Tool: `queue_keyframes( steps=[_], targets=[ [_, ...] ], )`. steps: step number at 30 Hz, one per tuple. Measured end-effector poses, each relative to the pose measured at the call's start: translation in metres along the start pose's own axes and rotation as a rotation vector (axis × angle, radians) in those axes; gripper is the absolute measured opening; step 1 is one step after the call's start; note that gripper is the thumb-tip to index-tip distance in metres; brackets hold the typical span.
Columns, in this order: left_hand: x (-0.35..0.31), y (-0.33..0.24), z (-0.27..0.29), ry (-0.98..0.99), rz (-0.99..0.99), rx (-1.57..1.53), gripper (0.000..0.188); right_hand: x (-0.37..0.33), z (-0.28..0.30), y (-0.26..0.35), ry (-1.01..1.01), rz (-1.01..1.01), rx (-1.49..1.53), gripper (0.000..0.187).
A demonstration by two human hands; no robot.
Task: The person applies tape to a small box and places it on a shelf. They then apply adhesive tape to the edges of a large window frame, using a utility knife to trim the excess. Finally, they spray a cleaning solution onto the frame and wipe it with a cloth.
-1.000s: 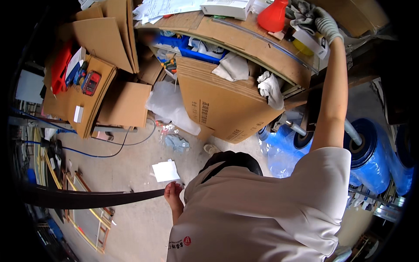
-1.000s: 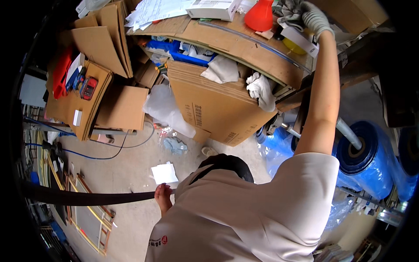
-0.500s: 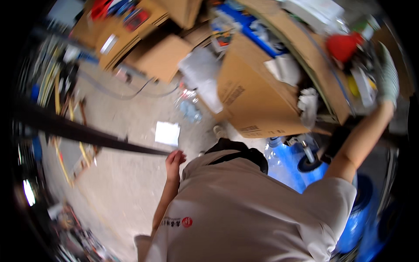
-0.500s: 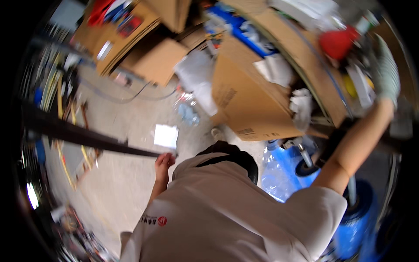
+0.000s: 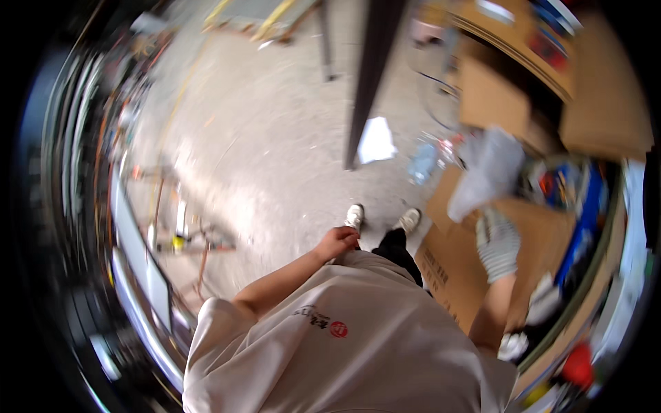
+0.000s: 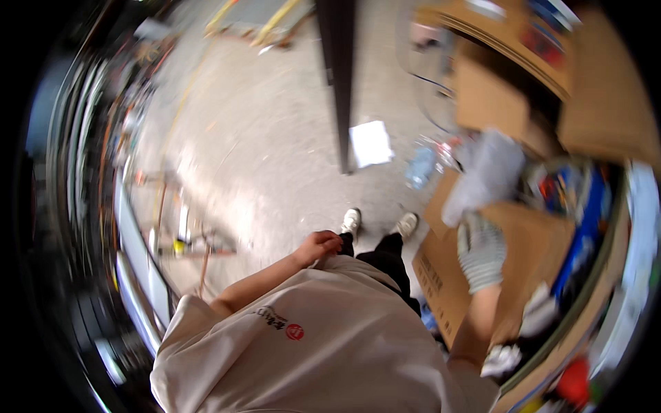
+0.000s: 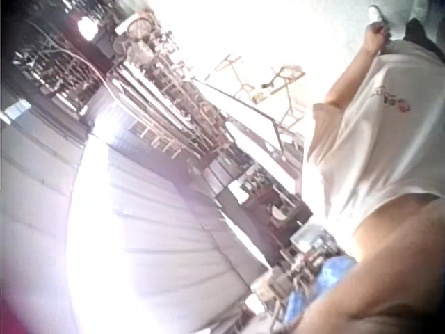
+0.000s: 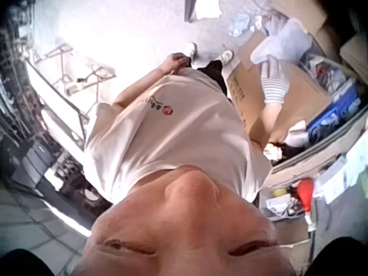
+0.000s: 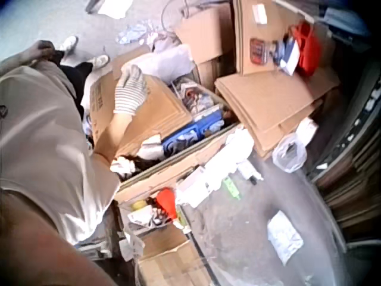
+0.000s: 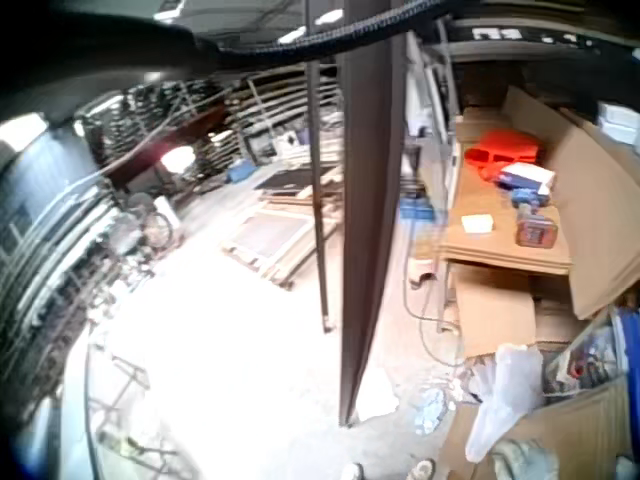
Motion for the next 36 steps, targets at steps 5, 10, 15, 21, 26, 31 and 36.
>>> queue_keyframes(
  steps=[5, 10, 15, 21, 26, 31, 36],
  targets=[
    [-0.053, 0.054, 0.003, -0.064, -0.027, 0.541, 0.028, 0.038, -0.099, 0.112, 0.446, 0.333, 0.172, 0.027],
    [-0.101, 0.127, 0.006, -0.226, -0.059, 0.265, 0.035, 0.046, -0.149, 0.194, 0.694, 0.528, -0.041, 0.03],
    [-0.165, 0.194, 0.049, -0.343, -0.098, 0.01, 0.019, 0.063, -0.187, 0.299, 0.721, 0.691, -0.093, 0.028],
    [-0.251, 0.305, 0.109, -0.717, -0.214, -0.341, 0.016, 0.047, -0.242, 0.466, 0.79, 0.784, -0.222, 0.03],
    [-0.329, 0.407, 0.171, -0.978, -0.27, -0.521, 0.017, 0.03, -0.299, 0.605, 0.919, 0.969, -0.35, 0.031],
    [-0.384, 0.451, 0.215, -1.117, -0.348, -0.728, 0.017, 0.044, -0.362, 0.697, 1.057, 1.075, -0.643, 0.034],
    [-0.424, 0.489, 0.278, -1.278, -0.256, -0.772, 0.017, 0.081, -0.436, 0.81, 1.085, 1.168, -0.879, 0.036]
  ],
)
Point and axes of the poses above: each hand's wrist, its own x-axis towards the middle knuckle, its own z-axis out of the back of the hand, y = z × x, the point moved 5 cm from there along x, towards the middle knuckle, and after that the axes turned 14 degrees about y, right-handed, at the moved point
